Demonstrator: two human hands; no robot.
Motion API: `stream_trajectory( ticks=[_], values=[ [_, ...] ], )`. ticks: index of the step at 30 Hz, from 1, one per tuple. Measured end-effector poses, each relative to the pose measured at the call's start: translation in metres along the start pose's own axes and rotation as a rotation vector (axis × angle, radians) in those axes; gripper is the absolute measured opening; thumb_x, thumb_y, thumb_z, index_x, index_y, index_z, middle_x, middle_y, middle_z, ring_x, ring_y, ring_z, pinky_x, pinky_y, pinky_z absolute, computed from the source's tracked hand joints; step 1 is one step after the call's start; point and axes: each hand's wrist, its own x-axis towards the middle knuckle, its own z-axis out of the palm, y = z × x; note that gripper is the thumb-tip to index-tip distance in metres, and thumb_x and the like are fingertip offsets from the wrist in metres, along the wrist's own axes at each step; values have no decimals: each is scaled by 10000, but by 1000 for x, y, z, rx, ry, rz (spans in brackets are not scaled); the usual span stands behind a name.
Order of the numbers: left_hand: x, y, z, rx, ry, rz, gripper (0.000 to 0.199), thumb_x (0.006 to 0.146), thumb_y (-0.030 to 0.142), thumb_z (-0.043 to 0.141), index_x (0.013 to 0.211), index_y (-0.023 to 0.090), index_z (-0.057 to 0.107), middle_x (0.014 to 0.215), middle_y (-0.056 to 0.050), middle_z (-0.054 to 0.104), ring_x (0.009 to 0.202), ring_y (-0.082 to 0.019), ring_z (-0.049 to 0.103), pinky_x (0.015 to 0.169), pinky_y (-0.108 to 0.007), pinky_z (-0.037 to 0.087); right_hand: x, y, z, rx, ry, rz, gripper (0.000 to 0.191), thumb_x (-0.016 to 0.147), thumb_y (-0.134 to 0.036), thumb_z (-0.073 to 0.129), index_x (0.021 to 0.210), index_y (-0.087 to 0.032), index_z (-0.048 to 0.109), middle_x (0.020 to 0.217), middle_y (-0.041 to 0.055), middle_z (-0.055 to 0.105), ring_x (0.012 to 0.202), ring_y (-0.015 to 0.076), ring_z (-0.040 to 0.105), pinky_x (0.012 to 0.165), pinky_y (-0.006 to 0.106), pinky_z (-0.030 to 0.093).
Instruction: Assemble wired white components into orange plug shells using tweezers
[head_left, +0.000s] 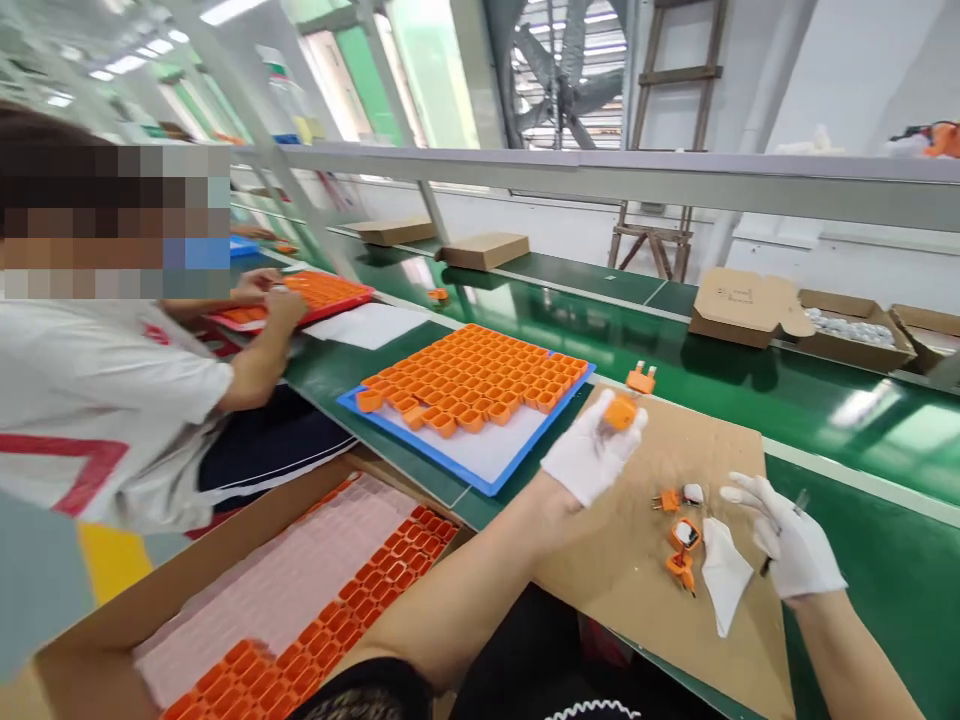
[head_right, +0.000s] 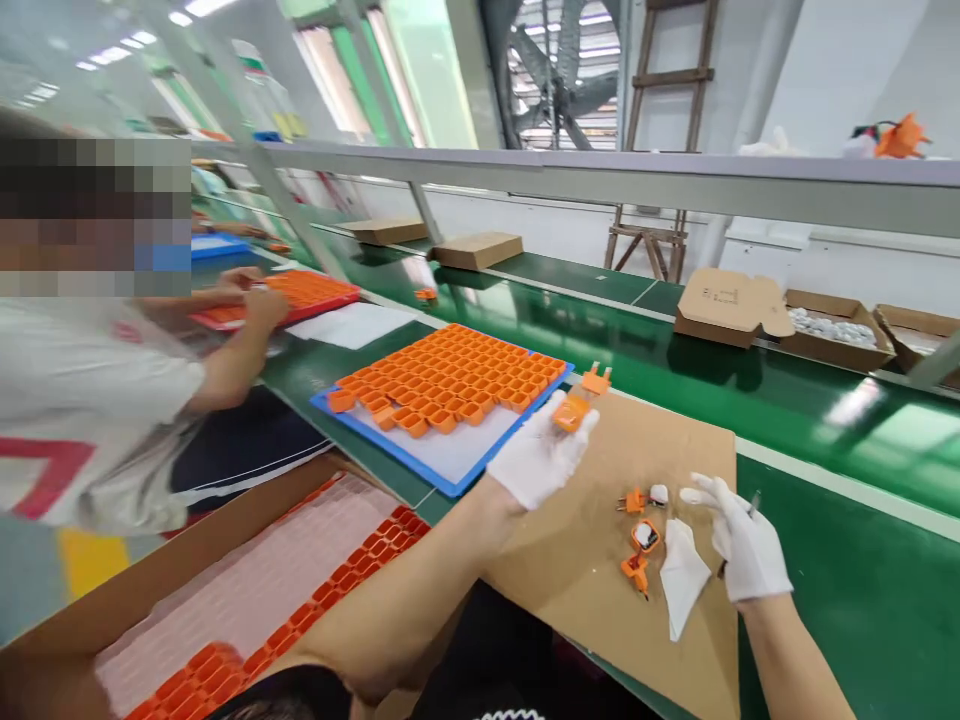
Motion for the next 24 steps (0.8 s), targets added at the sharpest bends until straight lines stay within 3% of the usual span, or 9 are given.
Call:
stream_trajectory(
  ticks=[4,9,12,16,17,20,22,24],
  values=[
    [-14,16,0,-281,-7,-114,321,897,540,683,877,222,715,826,-7,774,930,-223,754,756,-341,625,3,2,3,87,-13,69,688,670,-639,797,1101,-103,775,934,170,770,440,26,171,421,235,106],
    [-25,23,7,-406,-7,-228,269,959,430,650,886,179,713,845,-15,779,845,-178,764,698,-275,626,2,5,1,90,-23,69,723,670,-645,799,1134,-92,757,1006,188,768,433,16,180,437,242,95],
    [-23,16,7,-269,19,-196,350,959,498,617,970,163,719,972,-56,777,939,-194,756,770,-298,626,1,3,2,82,-27,73,726,657,-637,813,1126,-85,759,999,189,769,429,14,181,445,246,93],
    [-6,-20,1,44,123,-83,440,889,561,648,1103,185,726,1214,-95,733,1117,-239,694,932,-376,589,0,3,2,42,-9,77,722,659,-635,814,1122,-83,764,951,181,771,441,30,186,445,252,92],
    [0,-32,-2,137,147,-72,411,839,512,718,1083,182,745,1205,-100,739,1129,-260,683,962,-396,571,-1,4,2,13,11,75,716,662,-633,811,1123,-87,765,926,170,771,445,38,193,444,254,93],
    [15,-62,-15,414,157,-95,246,598,244,893,814,181,792,930,-87,792,993,-318,708,976,-442,543,-1,7,1,-72,71,66,677,647,-609,815,1092,-101,775,705,88,719,449,67,215,440,257,108],
    [20,-74,-22,540,140,-76,206,593,175,873,782,198,793,907,-71,790,986,-319,706,1008,-443,520,-1,9,0,-91,79,65,651,618,-578,829,1068,-111,778,551,21,610,450,77,208,444,255,103],
    [21,-80,-24,615,131,-19,202,701,200,815,902,211,798,1086,-71,772,1106,-297,671,1075,-405,474,0,9,1,-102,77,67,637,591,-558,842,1046,-117,781,473,-25,498,453,79,200,451,250,95]
  ],
)
